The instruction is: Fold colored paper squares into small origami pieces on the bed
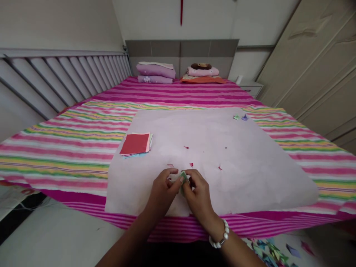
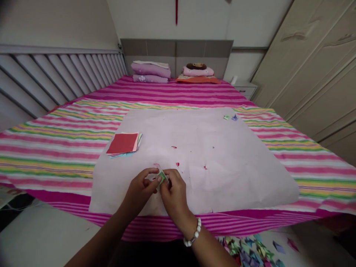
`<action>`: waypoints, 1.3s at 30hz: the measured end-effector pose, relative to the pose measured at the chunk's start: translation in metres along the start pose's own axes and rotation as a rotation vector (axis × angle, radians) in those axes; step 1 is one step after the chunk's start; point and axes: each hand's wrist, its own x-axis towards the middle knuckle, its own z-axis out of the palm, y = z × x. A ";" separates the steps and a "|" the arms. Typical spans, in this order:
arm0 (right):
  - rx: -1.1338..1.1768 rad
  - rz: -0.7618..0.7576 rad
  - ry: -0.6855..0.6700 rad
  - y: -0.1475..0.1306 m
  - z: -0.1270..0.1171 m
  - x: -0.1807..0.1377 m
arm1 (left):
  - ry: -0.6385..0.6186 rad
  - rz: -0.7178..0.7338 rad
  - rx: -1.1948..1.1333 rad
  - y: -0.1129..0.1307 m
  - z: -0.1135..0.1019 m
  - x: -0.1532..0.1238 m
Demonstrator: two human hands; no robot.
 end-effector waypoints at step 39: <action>0.473 0.521 -0.138 0.003 -0.013 0.015 | -0.196 0.720 0.566 -0.014 -0.024 -0.008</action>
